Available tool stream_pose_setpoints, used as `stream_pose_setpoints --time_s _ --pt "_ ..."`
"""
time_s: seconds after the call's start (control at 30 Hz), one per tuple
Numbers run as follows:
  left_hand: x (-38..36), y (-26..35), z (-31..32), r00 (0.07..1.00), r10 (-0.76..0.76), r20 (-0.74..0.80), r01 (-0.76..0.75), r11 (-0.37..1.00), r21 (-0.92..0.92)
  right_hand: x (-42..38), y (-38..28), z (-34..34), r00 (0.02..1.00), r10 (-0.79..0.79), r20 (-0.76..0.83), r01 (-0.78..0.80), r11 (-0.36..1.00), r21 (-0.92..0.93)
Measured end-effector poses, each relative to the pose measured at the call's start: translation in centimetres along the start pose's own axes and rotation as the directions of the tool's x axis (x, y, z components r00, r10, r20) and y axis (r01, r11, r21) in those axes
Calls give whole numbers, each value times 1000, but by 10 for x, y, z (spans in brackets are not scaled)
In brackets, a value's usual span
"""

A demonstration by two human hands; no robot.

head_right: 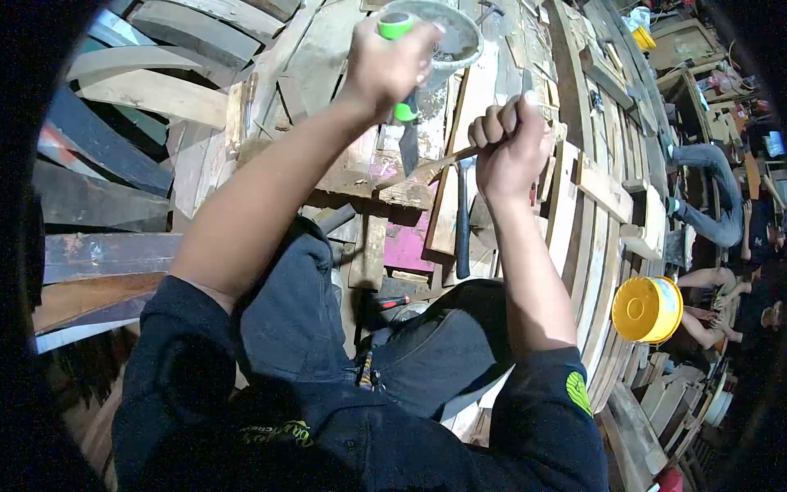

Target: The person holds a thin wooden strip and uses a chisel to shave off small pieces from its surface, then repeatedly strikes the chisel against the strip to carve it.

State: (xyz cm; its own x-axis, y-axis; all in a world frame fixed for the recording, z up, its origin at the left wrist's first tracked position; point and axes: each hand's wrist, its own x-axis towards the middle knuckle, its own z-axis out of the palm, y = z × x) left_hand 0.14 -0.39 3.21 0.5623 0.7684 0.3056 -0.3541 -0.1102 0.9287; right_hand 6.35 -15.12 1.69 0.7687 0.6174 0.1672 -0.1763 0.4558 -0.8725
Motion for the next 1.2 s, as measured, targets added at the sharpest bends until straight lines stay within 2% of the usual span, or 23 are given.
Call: stream_pose_setpoints --time_s 0.03,0.1,0.13,0.17,0.23,0.37,0.5,0.57,0.6,0.7,0.8,0.83,0.87,0.9,0.93,0.97,1.03,1.07,1.13,1.17,1.2 --pt "-4 -1 2 1000 1 -2 -1 1000 0 -2 -1 1 1000 13 8 -13 1000 9" --pt "-17 -1 8 969 141 201 -137 990 -30 -9 3 7 1000 -21 1 21 1000 -22" --pt "-27 7 9 949 172 264 -188 981 40 -14 2 13 1000 -12 -5 12 1000 -26" --pt "-39 15 10 945 117 306 -108 993 -48 -19 0 23 999 -26 -36 24 999 -46" --pt "-45 22 7 950 12 311 -19 1000 20 -23 3 28 999 -36 -17 35 998 -57" --pt "-40 10 12 967 18 253 -32 998 50 -25 6 32 999 -36 -4 36 998 -55" --pt "-41 12 9 963 8 269 -5 1000 -11 -25 5 42 988 -104 -113 95 992 -85" --pt "-37 12 6 957 81 279 -97 994 46 -24 3 39 996 -67 -56 60 993 -105" --pt "-32 6 5 954 184 235 -207 975 78 -20 4 37 993 -61 -105 54 996 -72" --pt "-13 -10 2 983 106 147 -116 992 58 -6 1 16 995 -18 -100 13 999 -48" --pt "5 -27 -5 990 74 122 -78 996 33 4 0 -8 996 -22 -83 20 999 -34" --pt "5 -20 -13 975 153 162 -191 949 250 4 -3 -11 998 -28 -63 26 999 -25" --pt "7 -25 -22 948 209 239 -285 891 353 5 -4 -12 991 -23 -135 21 1000 -15" --pt "11 -35 -30 914 252 318 -379 812 444 5 -5 -13 990 -23 -136 21 1000 -18" --pt "15 -38 -36 930 246 274 -346 838 422 5 -4 -14 990 -34 -134 31 999 -24" --pt "19 -41 -41 932 288 219 -359 806 471 6 -3 -14 990 -47 -132 43 999 -27" --pt "25 -33 -39 970 245 6 -230 902 367 9 0 -8 989 -68 -131 63 997 -41" --pt "24 -30 -37 970 244 10 -230 901 367 9 1 -4 988 -66 -139 62 998 -33" --pt "17 -10 -33 979 202 -41 -197 975 98 7 4 7 985 -99 -143 101 995 12" --pt "16 -8 -33 979 200 -41 -196 976 98 7 4 7 985 -97 -144 100 995 12" --pt "14 -8 -34 979 203 -34 -200 977 81 6 2 6 995 -79 -63 81 997 20"
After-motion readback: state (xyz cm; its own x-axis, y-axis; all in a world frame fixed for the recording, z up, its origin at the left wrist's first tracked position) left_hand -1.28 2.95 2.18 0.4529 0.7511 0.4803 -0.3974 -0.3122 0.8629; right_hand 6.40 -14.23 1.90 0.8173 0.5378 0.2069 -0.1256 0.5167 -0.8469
